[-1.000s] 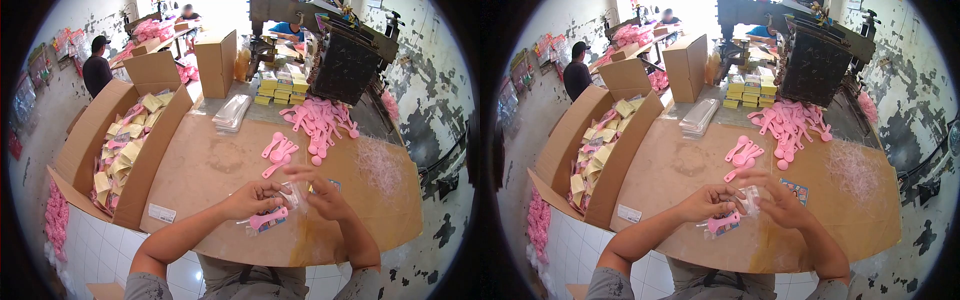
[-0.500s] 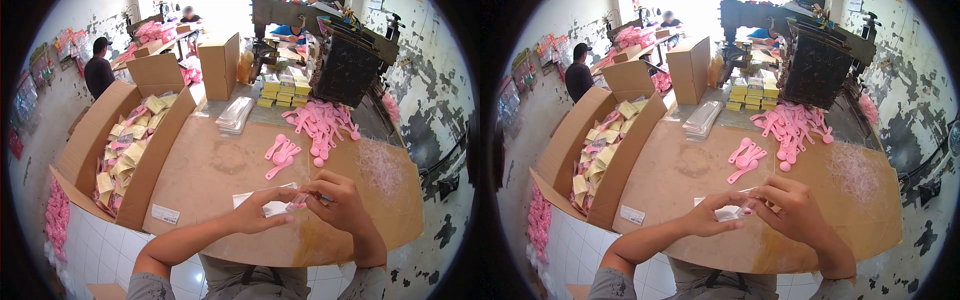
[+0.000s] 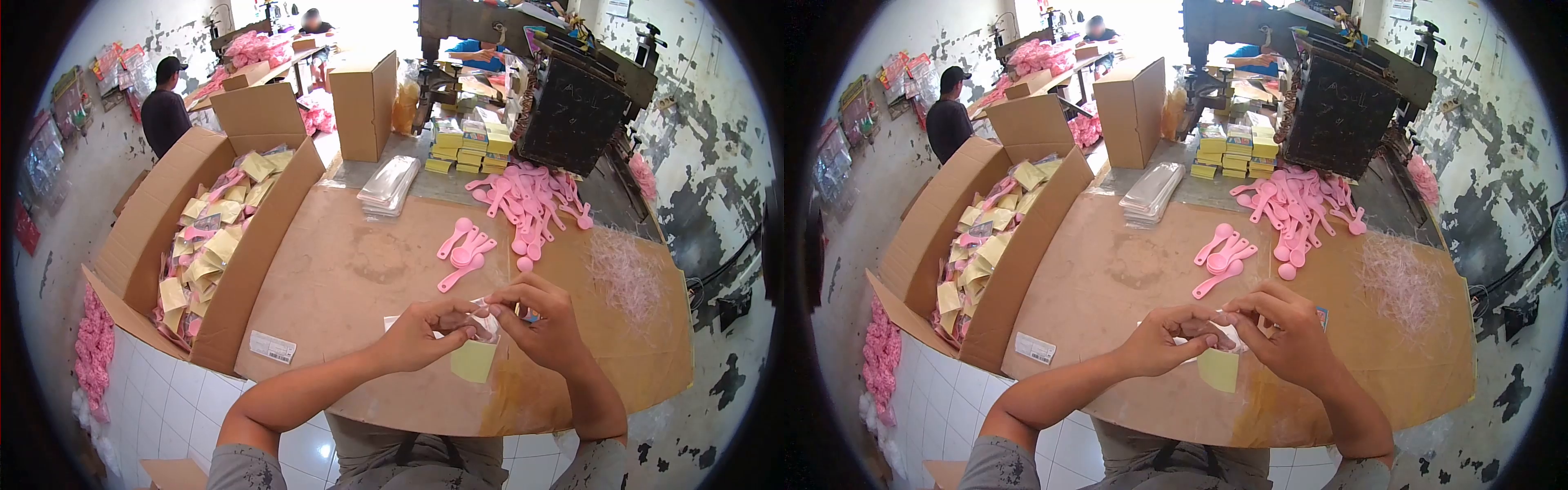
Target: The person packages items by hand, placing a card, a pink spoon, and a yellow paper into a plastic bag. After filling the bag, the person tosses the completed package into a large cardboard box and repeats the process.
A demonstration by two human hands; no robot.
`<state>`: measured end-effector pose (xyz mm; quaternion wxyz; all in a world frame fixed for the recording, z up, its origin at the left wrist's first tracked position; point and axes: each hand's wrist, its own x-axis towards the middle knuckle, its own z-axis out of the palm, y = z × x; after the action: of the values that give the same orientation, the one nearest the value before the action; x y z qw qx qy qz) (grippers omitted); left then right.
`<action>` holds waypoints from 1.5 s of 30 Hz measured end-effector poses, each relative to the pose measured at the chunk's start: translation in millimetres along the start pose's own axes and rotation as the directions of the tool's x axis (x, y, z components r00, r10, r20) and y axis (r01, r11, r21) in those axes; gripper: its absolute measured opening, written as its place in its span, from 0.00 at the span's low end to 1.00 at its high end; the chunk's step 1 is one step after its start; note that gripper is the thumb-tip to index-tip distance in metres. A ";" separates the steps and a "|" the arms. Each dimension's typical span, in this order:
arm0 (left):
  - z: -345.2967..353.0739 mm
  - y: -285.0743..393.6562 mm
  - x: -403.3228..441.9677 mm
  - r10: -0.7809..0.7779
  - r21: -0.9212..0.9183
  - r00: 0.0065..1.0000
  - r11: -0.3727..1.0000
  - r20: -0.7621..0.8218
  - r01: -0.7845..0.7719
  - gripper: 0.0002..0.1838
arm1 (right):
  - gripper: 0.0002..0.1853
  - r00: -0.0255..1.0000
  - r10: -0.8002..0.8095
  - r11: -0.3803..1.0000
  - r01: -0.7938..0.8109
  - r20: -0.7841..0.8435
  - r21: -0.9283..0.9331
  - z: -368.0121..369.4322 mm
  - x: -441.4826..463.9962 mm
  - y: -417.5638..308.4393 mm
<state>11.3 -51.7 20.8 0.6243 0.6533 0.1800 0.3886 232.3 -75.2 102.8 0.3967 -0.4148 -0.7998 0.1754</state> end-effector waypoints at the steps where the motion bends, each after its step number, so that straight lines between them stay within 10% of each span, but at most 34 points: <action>1: -0.2 -0.5 0.5 -0.007 -0.020 1.000 1.000 0.011 0.007 0.17 | 0.10 1.000 0.002 1.000 -0.002 -0.009 -0.002 1.9 -0.3 2.8; 8: 1.2 5.5 -1.2 -0.018 0.141 0.999 0.990 -0.039 0.023 0.20 | 0.13 0.947 -0.313 0.904 0.275 -0.070 -0.327 10.1 -3.1 9.5; 20: 3.7 -1.0 -3.5 0.070 0.448 0.996 0.893 -0.047 -0.041 0.26 | 0.17 0.887 -0.406 0.524 0.423 0.219 -0.740 25.8 -6.7 5.3; 29: -4.6 4.0 2.6 -0.138 0.310 0.990 0.942 0.009 0.129 0.24 | 0.06 0.966 -0.236 0.772 0.118 -0.109 -0.624 4.0 1.1 31.8; 31: -3.8 0.6 2.8 -0.165 0.182 0.986 0.969 -0.020 0.166 0.24 | 0.03 0.978 0.044 0.988 -0.072 -0.204 -0.135 -28.8 2.1 48.9; 33: -7.7 -0.3 5.2 -0.164 0.061 0.985 0.984 -0.045 0.167 0.24 | 0.05 0.893 0.450 0.852 -0.427 -0.006 0.303 -86.6 -10.8 54.6; 36: -12.1 7.5 8.9 -0.184 -0.026 0.978 0.983 -0.099 0.183 0.23 | 0.06 0.919 0.380 0.677 -0.353 0.105 0.646 -177.5 -58.2 118.6; 38: -10.0 6.2 7.7 -0.182 -0.070 0.974 0.982 -0.132 0.174 0.23 | 0.18 0.806 0.537 0.841 -0.488 -0.248 0.235 -213.4 -90.7 184.3; 39: -9.7 1.9 8.2 -0.165 -0.094 0.976 0.984 -0.145 0.153 0.23 | 0.24 0.829 0.372 0.740 -0.536 -0.417 -0.406 -225.0 -114.0 223.9; 40: -9.8 -1.1 9.4 -0.147 -0.115 0.977 0.985 -0.157 0.130 0.23 | 0.31 0.839 0.257 0.405 -0.544 -0.479 -0.735 -210.9 -114.1 215.4; 41: -10.3 -2.7 9.7 -0.141 -0.093 0.978 0.987 -0.156 0.128 0.23 | 0.41 0.578 0.509 -0.146 -0.671 -0.637 -0.726 -198.8 -115.8 204.6; 45: -12.6 -3.0 10.7 -0.141 -0.038 0.975 0.990 -0.170 0.136 0.23 | 0.32 0.717 0.409 0.425 -0.697 -0.564 -0.578 -190.7 -112.4 164.7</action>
<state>9.6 -35.0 19.9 0.6405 0.5948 0.2735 0.4016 505.9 -76.8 66.3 0.2326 -0.8067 -0.5277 -0.1290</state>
